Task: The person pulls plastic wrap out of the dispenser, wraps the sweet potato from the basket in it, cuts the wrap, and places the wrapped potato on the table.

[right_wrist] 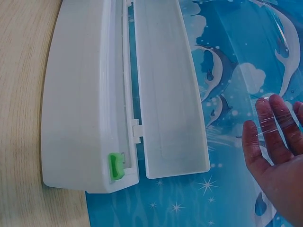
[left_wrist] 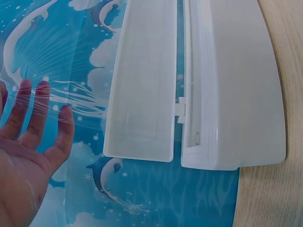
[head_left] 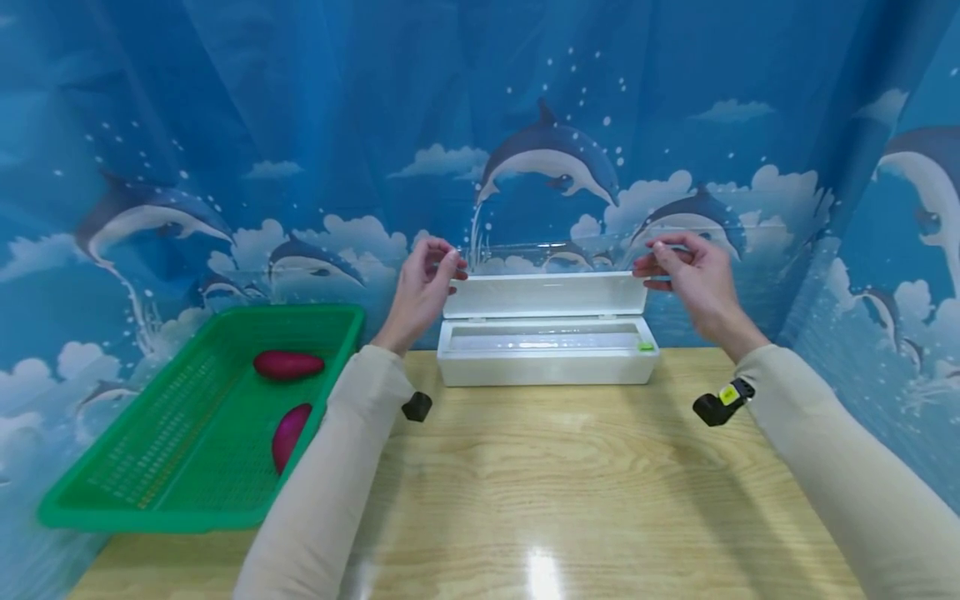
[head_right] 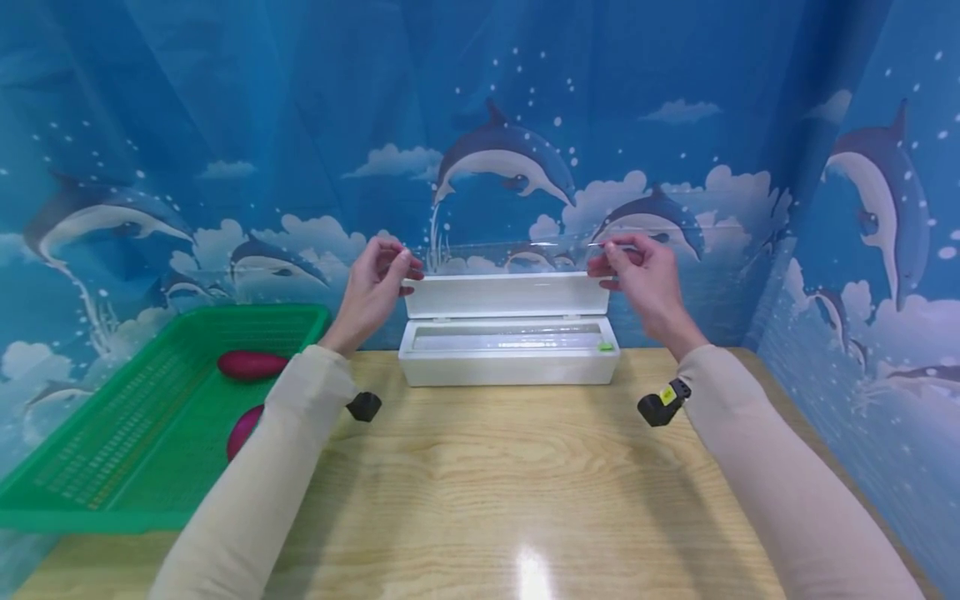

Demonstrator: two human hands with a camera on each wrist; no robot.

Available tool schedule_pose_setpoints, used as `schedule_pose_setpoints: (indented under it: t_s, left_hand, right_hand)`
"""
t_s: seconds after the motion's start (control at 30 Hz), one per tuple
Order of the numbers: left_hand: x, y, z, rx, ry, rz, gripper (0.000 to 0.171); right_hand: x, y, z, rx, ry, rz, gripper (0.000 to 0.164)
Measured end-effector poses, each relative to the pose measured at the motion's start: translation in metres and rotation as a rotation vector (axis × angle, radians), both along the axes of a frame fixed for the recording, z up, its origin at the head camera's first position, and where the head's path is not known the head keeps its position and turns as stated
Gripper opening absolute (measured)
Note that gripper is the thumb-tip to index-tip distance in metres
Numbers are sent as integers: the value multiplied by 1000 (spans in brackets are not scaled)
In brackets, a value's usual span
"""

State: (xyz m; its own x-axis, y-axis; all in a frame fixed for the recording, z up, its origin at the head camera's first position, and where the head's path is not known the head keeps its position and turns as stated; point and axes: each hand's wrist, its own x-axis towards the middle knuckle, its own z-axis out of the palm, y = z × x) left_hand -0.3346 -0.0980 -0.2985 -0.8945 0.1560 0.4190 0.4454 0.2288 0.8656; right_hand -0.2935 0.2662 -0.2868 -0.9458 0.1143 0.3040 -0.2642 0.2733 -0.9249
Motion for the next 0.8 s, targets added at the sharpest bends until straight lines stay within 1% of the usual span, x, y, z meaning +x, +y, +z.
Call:
schedule_pose_setpoints:
  t_s: [0.2, 0.43, 0.63, 0.8]
  left_hand:
    - [1, 0, 5, -8, 16, 4, 22]
    - [3, -1, 11, -17, 13, 11, 24]
    - [5, -1, 16, -18, 14, 23, 24]
    - [7, -1, 20, -17, 23, 19, 24]
  right_hand:
    - [1, 0, 5, -5, 4, -5, 34]
    - [0, 1, 11, 14, 11, -15, 35]
    - [4, -1, 18, -27, 34, 0, 32]
    - [5, -2, 22, -64, 55, 16, 30]
